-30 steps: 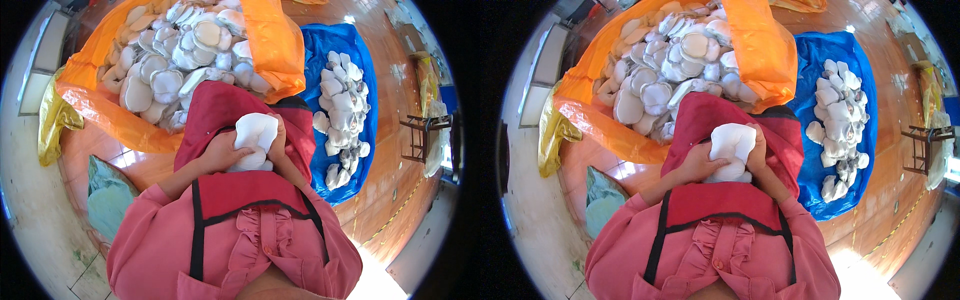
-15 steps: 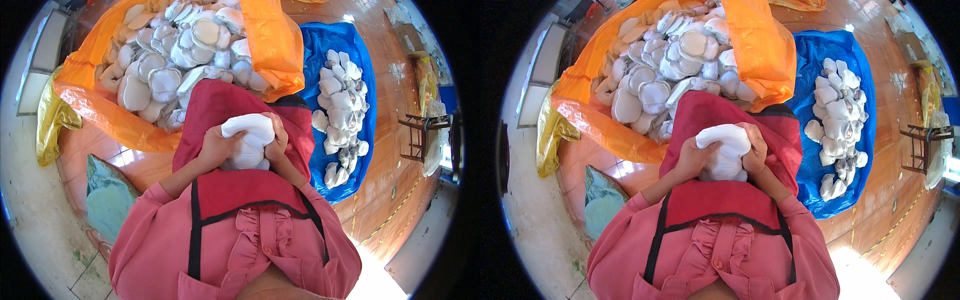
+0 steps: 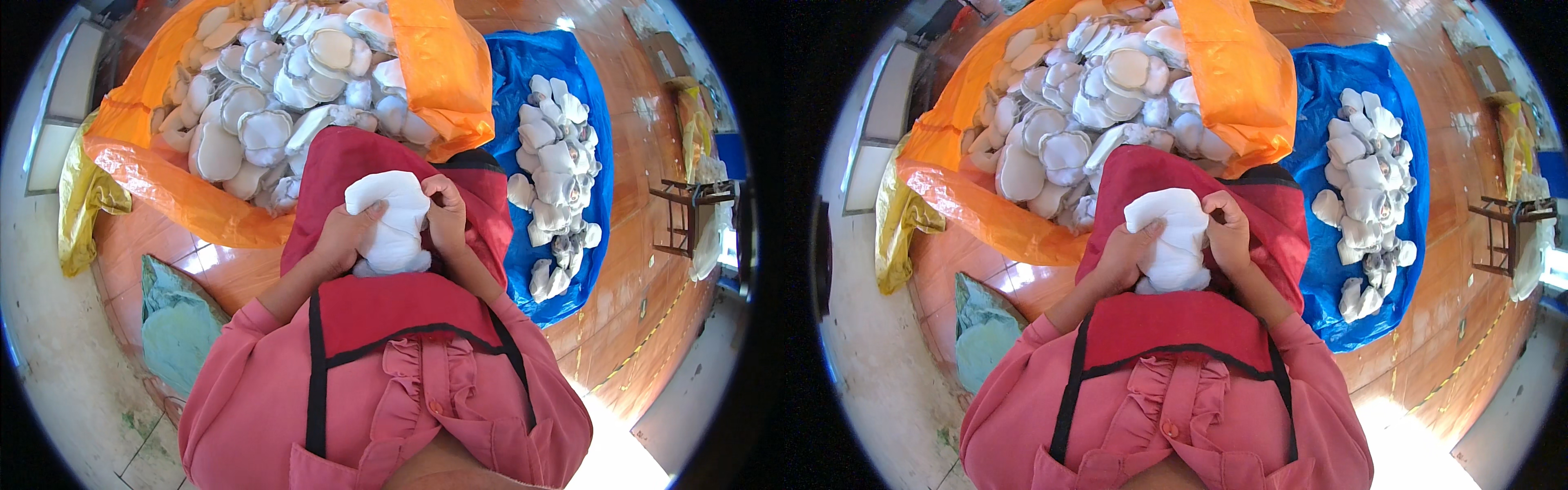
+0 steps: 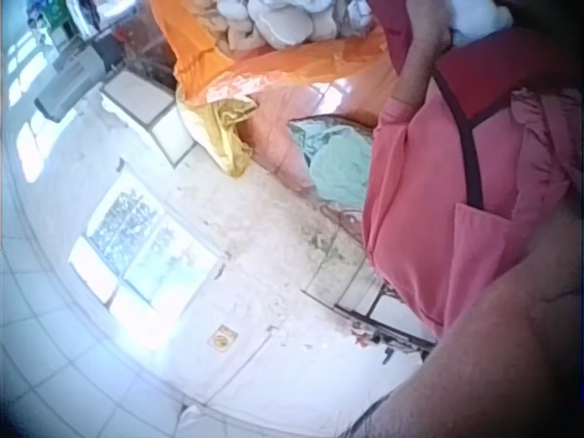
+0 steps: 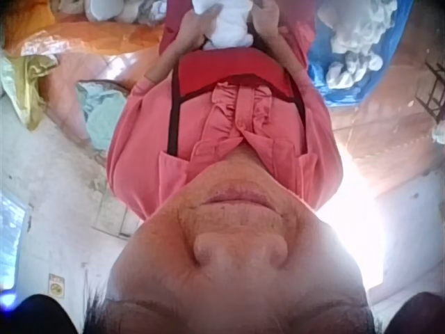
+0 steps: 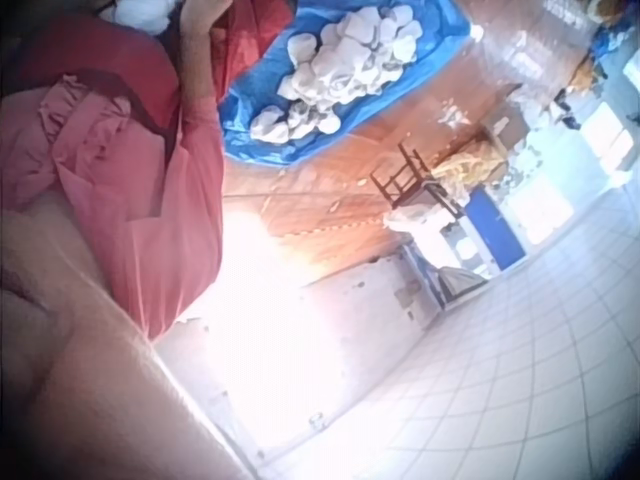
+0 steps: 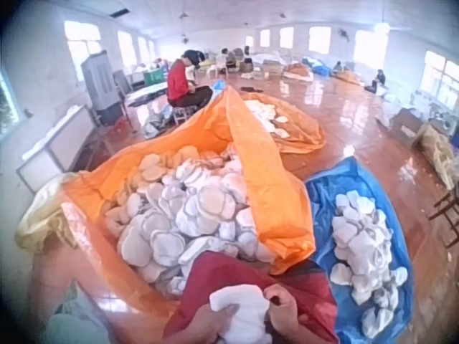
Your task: The person sits on the floor and stuffs white fabric pieces with filling by hand, then ties them closed. They place the finished stuffed items onto a blue tarp beside them. The process is repeated continuously with multiple items.
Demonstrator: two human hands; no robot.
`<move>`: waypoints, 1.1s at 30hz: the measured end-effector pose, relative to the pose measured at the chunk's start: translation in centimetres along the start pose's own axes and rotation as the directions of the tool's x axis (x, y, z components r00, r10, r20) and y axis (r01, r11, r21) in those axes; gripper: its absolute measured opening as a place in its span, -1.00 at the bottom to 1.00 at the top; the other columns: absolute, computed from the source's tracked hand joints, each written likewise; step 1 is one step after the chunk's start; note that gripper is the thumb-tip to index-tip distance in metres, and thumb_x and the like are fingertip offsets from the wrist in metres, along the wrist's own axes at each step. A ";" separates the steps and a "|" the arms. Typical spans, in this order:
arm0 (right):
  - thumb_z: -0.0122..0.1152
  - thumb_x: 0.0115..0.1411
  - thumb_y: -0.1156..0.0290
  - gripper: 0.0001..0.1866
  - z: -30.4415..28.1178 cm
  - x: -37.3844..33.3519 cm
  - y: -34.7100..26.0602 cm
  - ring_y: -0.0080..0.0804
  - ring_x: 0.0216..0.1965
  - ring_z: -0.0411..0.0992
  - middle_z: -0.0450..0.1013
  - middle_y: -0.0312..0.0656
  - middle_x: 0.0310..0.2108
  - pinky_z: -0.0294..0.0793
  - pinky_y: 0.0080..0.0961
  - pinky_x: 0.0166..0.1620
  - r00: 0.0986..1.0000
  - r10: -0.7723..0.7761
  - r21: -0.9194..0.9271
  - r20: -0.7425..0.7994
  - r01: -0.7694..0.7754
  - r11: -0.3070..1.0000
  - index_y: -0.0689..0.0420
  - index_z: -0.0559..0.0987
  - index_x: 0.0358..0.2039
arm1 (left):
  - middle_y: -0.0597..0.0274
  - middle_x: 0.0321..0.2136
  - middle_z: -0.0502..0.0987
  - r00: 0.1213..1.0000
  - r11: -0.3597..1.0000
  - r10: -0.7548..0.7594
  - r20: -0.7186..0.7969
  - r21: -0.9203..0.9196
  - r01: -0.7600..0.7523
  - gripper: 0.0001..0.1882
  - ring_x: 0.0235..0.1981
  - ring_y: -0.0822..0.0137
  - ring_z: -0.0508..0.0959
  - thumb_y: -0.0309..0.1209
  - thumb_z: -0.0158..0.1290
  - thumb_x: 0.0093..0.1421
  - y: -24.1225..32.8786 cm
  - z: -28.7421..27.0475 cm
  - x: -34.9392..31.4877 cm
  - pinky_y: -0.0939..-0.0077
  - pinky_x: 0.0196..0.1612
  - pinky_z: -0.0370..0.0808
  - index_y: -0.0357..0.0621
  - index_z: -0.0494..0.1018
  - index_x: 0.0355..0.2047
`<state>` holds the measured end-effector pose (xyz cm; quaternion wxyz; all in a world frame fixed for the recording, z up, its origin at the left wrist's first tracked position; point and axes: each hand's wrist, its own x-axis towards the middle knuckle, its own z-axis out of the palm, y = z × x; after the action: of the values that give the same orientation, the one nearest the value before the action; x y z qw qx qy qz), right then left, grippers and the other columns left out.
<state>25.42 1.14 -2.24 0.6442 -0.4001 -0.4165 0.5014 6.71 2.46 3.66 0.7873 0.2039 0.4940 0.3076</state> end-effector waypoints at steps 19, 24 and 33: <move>0.17 0.27 0.42 -0.75 1.8 1.0 -3.3 -0.60 -0.20 0.42 0.45 -0.33 -0.19 0.46 -0.58 -0.15 0.858 0.437 0.133 0.270 -0.483 0.866 0.13 0.46 -0.05 | 0.13 -0.01 0.50 0.962 0.949 0.259 0.081 -0.206 -0.238 -0.55 -0.02 0.20 0.53 -0.34 0.06 0.29 1.1 -2.1 0.4 0.28 0.06 0.48 -0.22 0.30 0.15; 0.22 0.23 0.44 -0.76 1.3 1.0 -2.5 -0.60 -0.21 0.41 0.45 -0.35 -0.20 0.42 -0.61 -0.09 0.835 0.499 0.137 0.232 -0.536 0.833 0.16 0.48 -0.10 | 0.13 -0.02 0.51 0.972 0.962 0.173 0.159 -0.238 -0.132 -0.54 -0.03 0.22 0.53 -0.44 0.10 0.23 1.5 -2.6 0.4 0.31 0.06 0.48 -0.24 0.31 0.13; 0.27 0.19 0.43 -0.83 0.8 0.7 -0.2 -0.63 -0.27 0.40 0.43 -0.39 -0.32 0.42 -0.63 -0.13 0.844 0.467 0.139 0.262 -0.512 0.847 0.13 0.46 -0.26 | 0.14 -0.05 0.52 0.967 0.998 0.039 0.251 -0.049 -0.028 -0.46 -0.07 0.24 0.55 -0.51 0.20 0.13 1.7 -2.2 0.2 0.32 0.01 0.51 -0.22 0.32 0.13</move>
<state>24.88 1.89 -1.70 0.4817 -0.3677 -0.3143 0.7307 4.33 3.93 3.65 0.8426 0.2320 0.3795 0.3034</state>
